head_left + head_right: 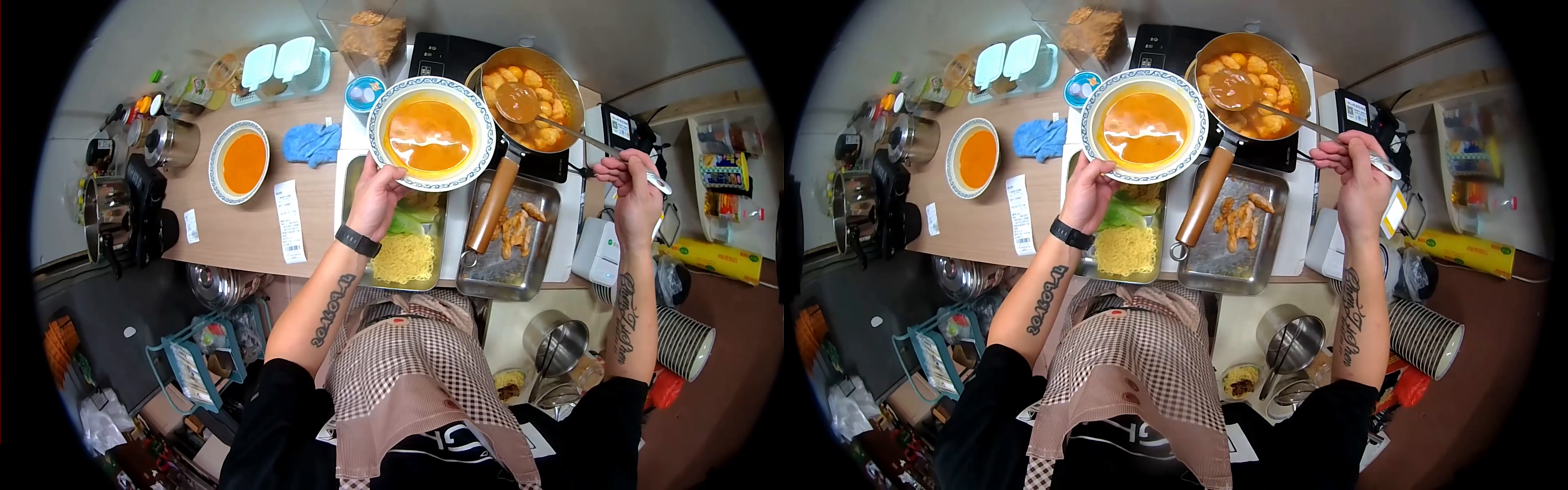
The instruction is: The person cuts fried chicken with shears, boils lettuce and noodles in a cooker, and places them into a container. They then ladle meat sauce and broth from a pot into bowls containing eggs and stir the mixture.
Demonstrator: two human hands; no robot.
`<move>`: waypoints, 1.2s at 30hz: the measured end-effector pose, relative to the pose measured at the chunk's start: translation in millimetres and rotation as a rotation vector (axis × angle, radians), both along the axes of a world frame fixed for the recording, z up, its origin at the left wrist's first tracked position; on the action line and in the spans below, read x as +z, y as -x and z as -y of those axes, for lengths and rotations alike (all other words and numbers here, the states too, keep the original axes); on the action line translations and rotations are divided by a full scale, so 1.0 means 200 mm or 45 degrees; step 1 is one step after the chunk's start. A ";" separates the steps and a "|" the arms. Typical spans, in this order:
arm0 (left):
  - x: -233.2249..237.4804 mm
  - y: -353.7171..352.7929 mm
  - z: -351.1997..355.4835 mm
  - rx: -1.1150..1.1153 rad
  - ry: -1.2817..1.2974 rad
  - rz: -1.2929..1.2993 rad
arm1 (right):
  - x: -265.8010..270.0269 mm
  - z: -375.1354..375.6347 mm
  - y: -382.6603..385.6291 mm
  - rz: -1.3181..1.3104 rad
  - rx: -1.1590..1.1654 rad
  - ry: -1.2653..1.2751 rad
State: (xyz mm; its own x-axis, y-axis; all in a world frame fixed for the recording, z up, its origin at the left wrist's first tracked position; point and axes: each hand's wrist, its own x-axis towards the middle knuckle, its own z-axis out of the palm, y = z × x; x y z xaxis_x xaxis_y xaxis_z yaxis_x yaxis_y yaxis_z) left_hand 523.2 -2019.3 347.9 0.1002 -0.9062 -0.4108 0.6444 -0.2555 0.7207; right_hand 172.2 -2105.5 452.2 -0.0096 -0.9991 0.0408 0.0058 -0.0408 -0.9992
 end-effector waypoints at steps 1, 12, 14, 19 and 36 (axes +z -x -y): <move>0.00 0.00 0.00 0.001 0.004 0.000 | 0.02 0.00 -0.01 0.009 0.025 0.005; 0.00 0.00 0.00 -0.002 0.018 -0.032 | -0.02 -0.15 -0.23 -0.362 0.513 0.397; 0.00 0.00 0.00 -0.004 0.014 -0.034 | -0.04 -0.18 -0.20 -0.610 0.638 0.682; -0.01 -0.01 0.00 -0.001 0.021 -0.030 | -0.03 -0.29 -0.15 -0.904 0.741 1.037; 0.08 -0.33 -0.55 0.376 0.024 -0.026 | -0.50 -0.11 -0.05 0.274 -0.147 -0.287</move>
State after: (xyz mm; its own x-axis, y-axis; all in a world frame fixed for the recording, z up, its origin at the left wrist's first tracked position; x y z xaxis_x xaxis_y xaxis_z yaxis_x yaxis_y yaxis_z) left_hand 589.5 -1909.5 363.0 0.3526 -0.8466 -0.3986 0.7031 -0.0414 0.7099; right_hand 181.8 -2082.6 353.0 -0.1077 -0.9746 -0.1964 0.2260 0.1684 -0.9595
